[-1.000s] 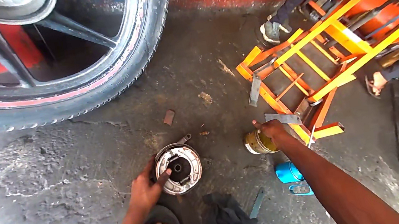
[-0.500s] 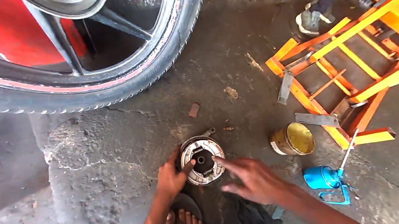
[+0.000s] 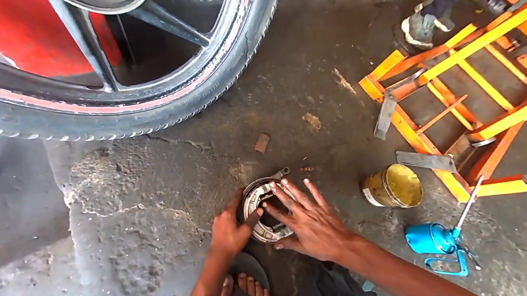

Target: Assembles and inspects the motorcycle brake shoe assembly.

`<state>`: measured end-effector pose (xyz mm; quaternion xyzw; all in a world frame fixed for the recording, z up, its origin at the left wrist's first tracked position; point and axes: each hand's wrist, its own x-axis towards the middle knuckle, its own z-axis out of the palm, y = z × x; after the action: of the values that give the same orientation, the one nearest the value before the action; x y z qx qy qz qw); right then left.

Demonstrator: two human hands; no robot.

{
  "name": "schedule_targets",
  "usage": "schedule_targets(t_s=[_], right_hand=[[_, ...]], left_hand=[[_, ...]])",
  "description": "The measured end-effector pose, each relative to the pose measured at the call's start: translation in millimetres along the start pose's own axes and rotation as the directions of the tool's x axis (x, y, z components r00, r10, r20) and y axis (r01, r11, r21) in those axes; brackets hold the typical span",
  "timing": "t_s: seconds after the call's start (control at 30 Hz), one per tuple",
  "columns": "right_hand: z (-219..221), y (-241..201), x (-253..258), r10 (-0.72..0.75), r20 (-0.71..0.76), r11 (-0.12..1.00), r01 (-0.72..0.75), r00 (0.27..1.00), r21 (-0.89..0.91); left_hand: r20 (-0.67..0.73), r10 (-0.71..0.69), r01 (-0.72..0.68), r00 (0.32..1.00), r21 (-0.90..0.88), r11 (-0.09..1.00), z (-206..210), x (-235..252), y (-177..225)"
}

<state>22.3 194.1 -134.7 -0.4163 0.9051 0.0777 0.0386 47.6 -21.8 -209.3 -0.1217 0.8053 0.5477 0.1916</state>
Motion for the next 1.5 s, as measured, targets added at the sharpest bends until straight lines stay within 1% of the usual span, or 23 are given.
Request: schedule_targets(t_s=[0.1, 0.2, 0.3, 0.4, 0.57, 0.7, 0.83, 0.93, 0.97, 1.1, 1.2, 1.33, 1.43, 1.5], right_hand=[[-0.3, -1.0, 0.6, 0.03, -0.071, 0.999, -0.031, 0.997, -0.014], [4.9, 0.3, 1.7, 0.066, -0.064, 0.998, -0.067, 0.996, -0.017], [0.7, 1.3, 2.9, 0.049, -0.095, 0.998, -0.046, 0.994, 0.036], [1.3, 5.3, 3.8, 0.091, -0.104, 0.994, -0.083, 0.99, 0.072], [-1.9, 5.2, 12.4, 0.101, -0.115, 0.986, -0.083, 0.988, 0.147], [-0.1, 3.0, 15.0, 0.157, -0.135, 0.979, -0.137, 0.978, 0.15], [2.8, 0.6, 20.7, 0.164, -0.125, 0.973, -0.139, 0.978, 0.183], [-0.4, 3.1, 20.2, 0.165, -0.162, 0.971, -0.131, 0.973, 0.201], [-0.5, 3.2, 19.1, 0.169, -0.176, 0.971, -0.134, 0.97, 0.196], [3.2, -0.5, 20.0, 0.143, -0.143, 0.984, -0.125, 0.979, 0.127], [0.9, 0.5, 20.8, 0.092, -0.178, 0.988, -0.068, 0.98, 0.136], [-2.0, 4.6, 16.5, 0.102, -0.215, 0.993, -0.085, 0.971, 0.087], [-2.3, 0.9, 17.0, 0.058, -0.155, 0.998, -0.061, 0.986, -0.017], [-0.9, -0.3, 13.0, -0.039, -0.13, 0.991, 0.022, 0.991, -0.135]], left_hand=[[-0.006, -0.004, 0.004, 1.0, 0.008, 1.0, 0.0, -0.3, 1.2], [-0.007, 0.002, -0.002, 1.0, 0.001, 1.0, 0.2, -0.7, 0.7], [-0.015, 0.01, -0.01, 1.0, 0.001, 1.0, -0.3, -1.3, 0.4], [-0.015, 0.007, -0.007, 1.0, 0.004, 1.0, 0.8, -0.6, 0.1], [-0.025, 0.021, -0.022, 0.999, -0.009, 1.0, 1.3, -0.2, -1.0], [-0.029, 0.031, -0.032, 0.999, -0.007, 0.999, 2.8, -0.3, -1.7], [-0.032, 0.034, -0.034, 0.999, 0.001, 0.999, 2.7, -0.2, -2.7], [-0.037, 0.031, -0.03, 0.999, 0.002, 1.0, 2.9, -0.2, -4.5], [-0.04, 0.033, -0.032, 0.999, 0.009, 0.999, 2.7, -0.2, -4.7], [-0.037, 0.031, -0.031, 0.999, 0.02, 0.999, 3.0, 0.3, -3.6], [-0.043, 0.031, -0.03, 0.999, 0.006, 1.0, 2.5, -0.7, -4.0], [-0.043, 0.036, -0.035, 0.998, 0.014, 0.999, 2.9, -0.6, -2.7], [-0.048, 0.047, -0.046, 0.998, 0.017, 0.999, 3.5, 0.1, -3.1], [-0.044, 0.047, -0.047, 0.998, 0.008, 0.999, 3.4, -0.9, -2.7]])
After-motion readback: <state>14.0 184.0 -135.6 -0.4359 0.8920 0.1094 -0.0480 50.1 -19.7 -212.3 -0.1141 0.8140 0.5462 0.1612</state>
